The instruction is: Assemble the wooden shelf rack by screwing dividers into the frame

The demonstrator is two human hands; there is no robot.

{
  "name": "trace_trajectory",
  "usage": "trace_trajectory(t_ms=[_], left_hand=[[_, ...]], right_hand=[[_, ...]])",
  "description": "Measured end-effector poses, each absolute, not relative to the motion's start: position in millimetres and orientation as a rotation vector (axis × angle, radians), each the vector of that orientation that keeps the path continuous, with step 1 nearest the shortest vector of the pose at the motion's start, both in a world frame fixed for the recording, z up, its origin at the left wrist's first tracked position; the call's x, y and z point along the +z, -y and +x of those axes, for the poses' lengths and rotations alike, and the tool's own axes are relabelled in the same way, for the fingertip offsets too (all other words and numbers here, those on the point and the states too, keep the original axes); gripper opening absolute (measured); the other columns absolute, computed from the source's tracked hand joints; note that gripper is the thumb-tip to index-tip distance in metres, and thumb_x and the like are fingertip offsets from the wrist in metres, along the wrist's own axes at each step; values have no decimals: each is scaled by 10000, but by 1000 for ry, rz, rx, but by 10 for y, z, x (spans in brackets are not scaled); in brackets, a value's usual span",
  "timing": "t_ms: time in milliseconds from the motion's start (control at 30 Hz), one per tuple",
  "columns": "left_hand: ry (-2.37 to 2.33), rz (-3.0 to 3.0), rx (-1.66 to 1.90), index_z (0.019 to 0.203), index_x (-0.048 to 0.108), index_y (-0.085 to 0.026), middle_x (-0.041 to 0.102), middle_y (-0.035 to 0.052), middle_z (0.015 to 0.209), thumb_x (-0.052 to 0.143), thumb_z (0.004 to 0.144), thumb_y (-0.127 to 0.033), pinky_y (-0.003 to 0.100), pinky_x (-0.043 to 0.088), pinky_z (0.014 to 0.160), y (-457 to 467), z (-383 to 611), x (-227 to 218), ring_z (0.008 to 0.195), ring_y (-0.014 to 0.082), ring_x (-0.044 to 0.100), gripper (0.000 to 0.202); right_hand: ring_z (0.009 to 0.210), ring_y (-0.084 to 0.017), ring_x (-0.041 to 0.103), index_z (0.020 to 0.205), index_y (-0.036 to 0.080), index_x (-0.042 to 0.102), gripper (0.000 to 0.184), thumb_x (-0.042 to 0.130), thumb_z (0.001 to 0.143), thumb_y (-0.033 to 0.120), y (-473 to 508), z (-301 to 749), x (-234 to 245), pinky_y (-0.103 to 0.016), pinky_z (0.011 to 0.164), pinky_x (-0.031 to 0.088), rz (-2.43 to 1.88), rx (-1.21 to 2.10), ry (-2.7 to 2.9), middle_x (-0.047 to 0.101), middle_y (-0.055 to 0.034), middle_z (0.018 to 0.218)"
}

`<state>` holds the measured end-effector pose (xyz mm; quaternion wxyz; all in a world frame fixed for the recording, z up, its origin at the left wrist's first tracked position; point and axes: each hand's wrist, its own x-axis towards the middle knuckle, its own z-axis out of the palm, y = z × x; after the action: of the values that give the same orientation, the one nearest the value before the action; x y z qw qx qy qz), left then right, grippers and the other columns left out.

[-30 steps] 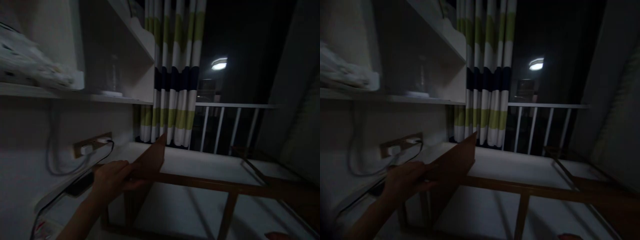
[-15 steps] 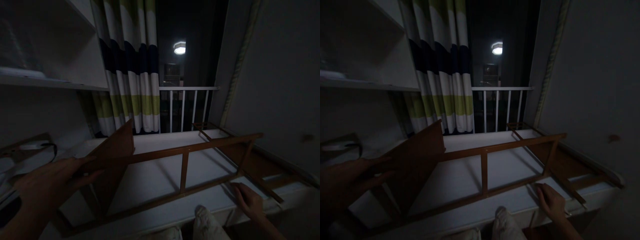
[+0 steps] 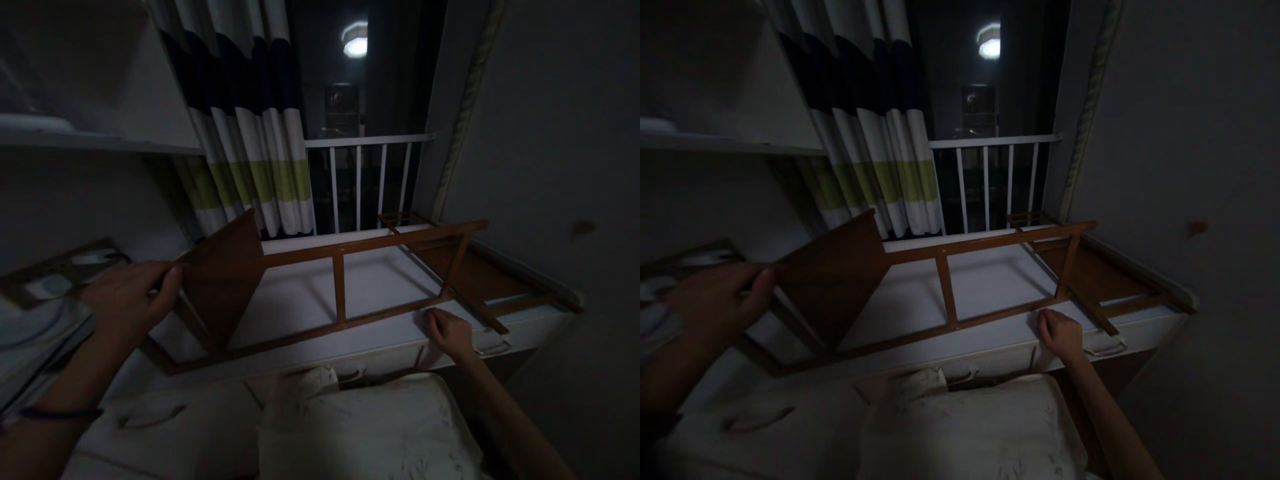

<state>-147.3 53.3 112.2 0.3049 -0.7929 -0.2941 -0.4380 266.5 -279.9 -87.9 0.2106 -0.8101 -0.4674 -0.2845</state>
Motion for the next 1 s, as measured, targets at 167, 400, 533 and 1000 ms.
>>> trace_trajectory(t_ms=[167,400,533,1000], left_hand=[[912,-2072,-1033,761,618,-102,588,-5,676,333,840,-331,192,343,661,-518,-1454,1116,676,96,514,374],[966,-2161,-867,875,590,-95,589,-23,777,279,878,-333,222,356,755,-371,-1408,1179,785,95,517,392],[971,-2165,-840,865,571,-82,580,5,823,264,884,-305,246,355,773,-321,-1384,1207,825,116,504,379],[1058,-2146,-862,658,506,-134,529,25,664,327,862,-281,297,359,709,-488,-1257,1168,692,137,492,309]], right_hand=[[503,-133,508,899,148,583,332,300,861,318,2824,2710,-851,-229,461,221,-2287,-839,1369,594,-41,646],[488,-129,500,736,152,588,357,285,851,303,2831,2765,-923,-237,466,235,-2152,-978,1439,564,-34,629],[485,-123,495,755,155,591,338,303,847,305,2822,2766,-942,-242,467,241,-2146,-990,1423,563,-26,638],[470,-179,526,797,164,611,361,328,828,386,2916,2840,-1058,-276,399,313,-2044,-853,1396,601,-75,668]])
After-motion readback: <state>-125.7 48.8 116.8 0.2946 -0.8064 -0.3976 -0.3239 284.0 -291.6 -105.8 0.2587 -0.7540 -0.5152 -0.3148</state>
